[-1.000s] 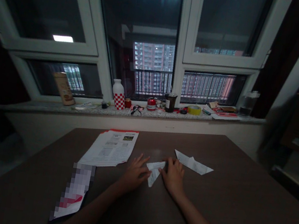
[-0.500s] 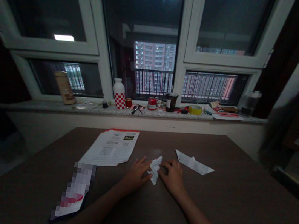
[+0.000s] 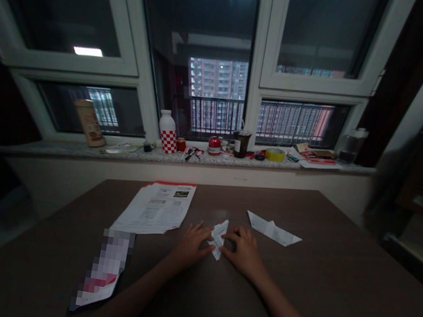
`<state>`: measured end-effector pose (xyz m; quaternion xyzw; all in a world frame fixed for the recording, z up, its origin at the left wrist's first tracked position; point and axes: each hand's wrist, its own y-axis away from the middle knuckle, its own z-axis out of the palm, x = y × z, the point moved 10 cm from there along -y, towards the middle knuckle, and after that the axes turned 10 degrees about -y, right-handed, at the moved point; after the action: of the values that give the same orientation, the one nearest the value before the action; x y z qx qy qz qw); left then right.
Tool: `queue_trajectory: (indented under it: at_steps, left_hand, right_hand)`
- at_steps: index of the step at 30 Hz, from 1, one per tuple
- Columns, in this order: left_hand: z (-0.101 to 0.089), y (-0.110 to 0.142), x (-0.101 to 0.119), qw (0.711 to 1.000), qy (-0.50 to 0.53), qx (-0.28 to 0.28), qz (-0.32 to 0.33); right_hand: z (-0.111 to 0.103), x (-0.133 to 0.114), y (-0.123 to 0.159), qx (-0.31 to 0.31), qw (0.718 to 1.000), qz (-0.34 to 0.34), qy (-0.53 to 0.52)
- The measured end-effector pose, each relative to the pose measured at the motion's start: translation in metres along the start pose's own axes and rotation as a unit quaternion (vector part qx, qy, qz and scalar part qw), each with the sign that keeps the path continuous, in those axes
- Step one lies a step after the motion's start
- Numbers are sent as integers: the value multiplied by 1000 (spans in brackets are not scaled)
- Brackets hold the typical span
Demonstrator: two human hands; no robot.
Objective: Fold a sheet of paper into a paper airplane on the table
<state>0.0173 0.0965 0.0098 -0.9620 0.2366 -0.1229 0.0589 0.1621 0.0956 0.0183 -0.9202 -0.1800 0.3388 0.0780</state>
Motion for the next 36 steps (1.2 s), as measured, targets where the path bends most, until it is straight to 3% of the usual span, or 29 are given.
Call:
queue_trajectory:
  at_steps: [17,24,36]
  left_hand:
    - [3,0,-1,1000,11,7,-1]
    - [-9,3,0,998,19,64,-2]
    - [-19,0,2,996,4,82,-31]
  right_hand:
    - [1,-2,7,-37,999,-27,-12]
    - [0,5,3,-14,999,-12,-31]
    - [0,-4,0,-14,998,-54,-43]
